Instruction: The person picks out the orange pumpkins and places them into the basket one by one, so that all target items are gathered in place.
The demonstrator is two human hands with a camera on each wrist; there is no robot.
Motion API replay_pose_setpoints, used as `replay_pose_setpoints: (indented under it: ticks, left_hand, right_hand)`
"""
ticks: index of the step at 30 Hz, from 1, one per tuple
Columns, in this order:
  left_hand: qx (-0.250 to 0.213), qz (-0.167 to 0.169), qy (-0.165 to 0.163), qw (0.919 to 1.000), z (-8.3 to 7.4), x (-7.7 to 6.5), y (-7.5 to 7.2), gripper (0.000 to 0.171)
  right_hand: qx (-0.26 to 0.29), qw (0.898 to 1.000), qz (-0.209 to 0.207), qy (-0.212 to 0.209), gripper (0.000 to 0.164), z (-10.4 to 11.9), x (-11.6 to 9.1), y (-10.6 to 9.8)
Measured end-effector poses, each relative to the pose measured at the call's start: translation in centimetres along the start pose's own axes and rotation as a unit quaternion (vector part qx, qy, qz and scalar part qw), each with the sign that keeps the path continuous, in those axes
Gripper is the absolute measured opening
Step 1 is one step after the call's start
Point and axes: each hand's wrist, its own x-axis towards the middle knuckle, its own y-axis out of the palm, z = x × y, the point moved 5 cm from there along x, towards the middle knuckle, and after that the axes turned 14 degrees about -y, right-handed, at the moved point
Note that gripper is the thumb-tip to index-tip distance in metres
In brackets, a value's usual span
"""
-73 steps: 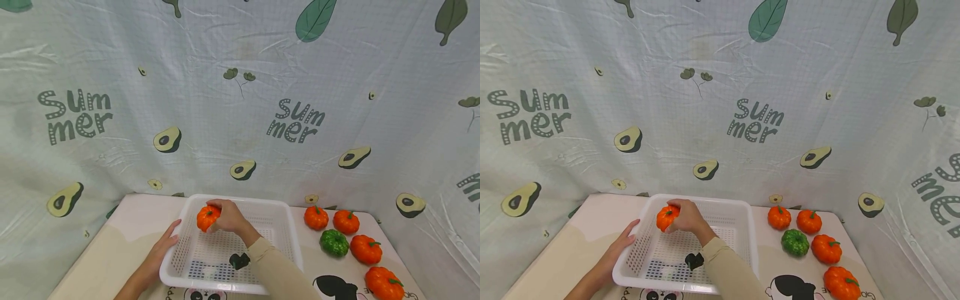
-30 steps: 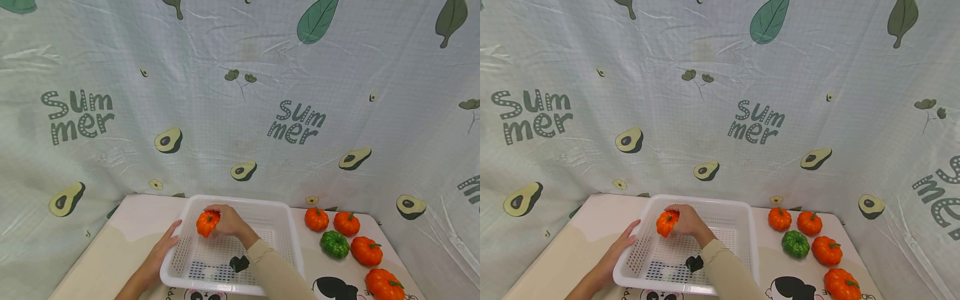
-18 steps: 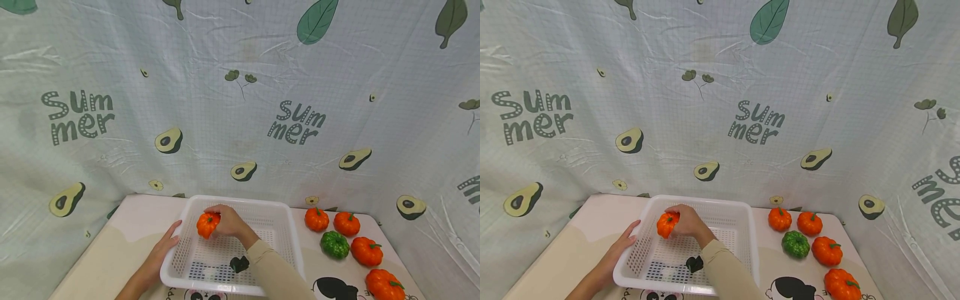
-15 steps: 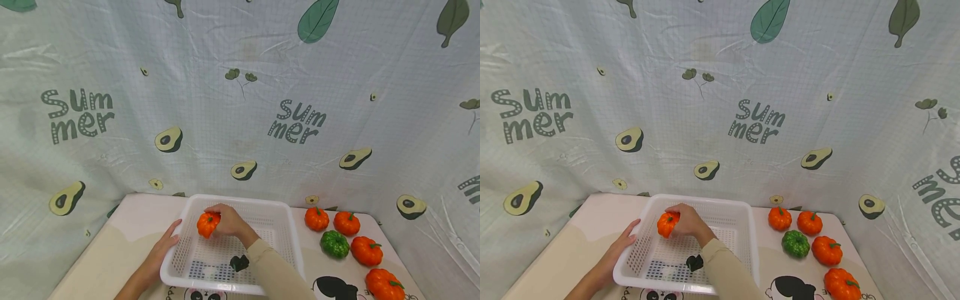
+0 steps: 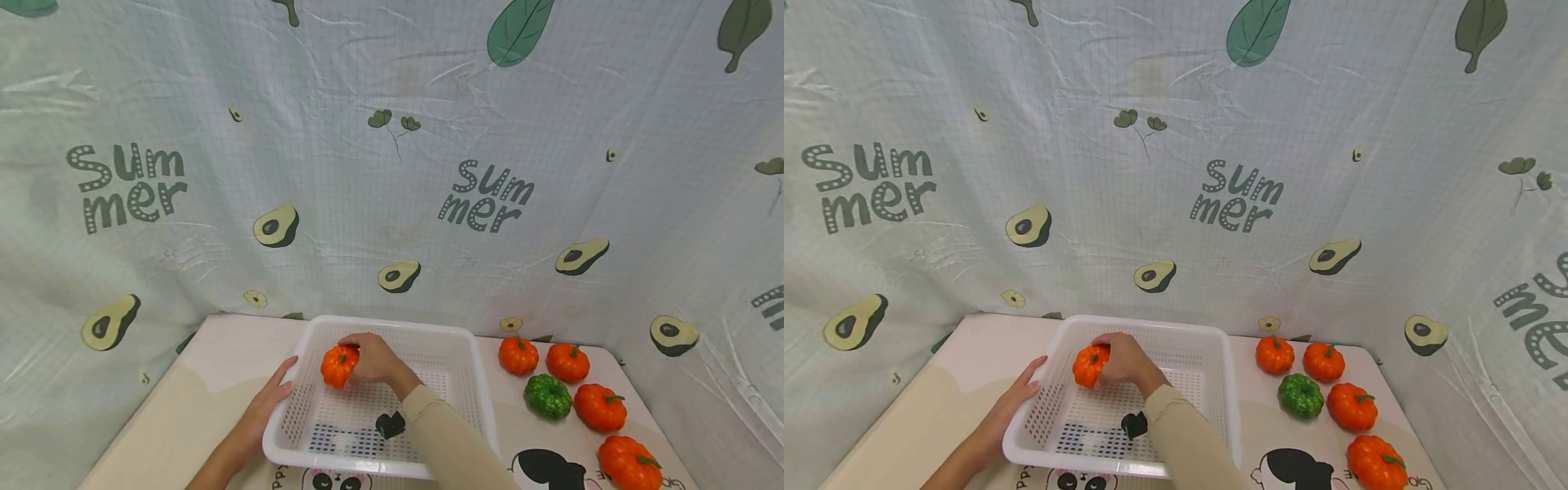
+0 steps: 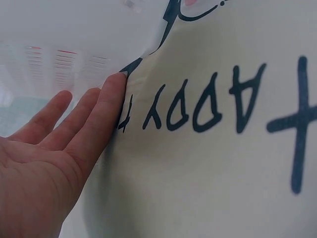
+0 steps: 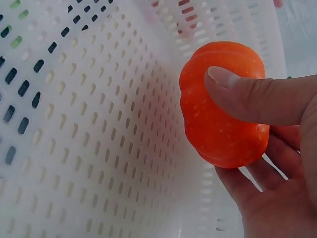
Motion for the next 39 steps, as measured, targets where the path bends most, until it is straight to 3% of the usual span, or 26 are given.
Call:
replay_pose_setpoints:
  ticks: [21, 39]
  left_hand:
    - [0.009, -0.014, 0.000, 0.9999, -0.1, 0.0, 0.0, 0.061]
    - [-0.001, 0.000, 0.001, 1.0000, 0.1, 0.1, -0.1, 0.062]
  right_hand:
    - [-0.006, 1.000, 0.025, 0.007, 0.070, -0.6, 0.4, 0.7]
    - [-0.013, 0.998, 0.050, 0.021, 0.073, -0.4, 0.1, 1.2]
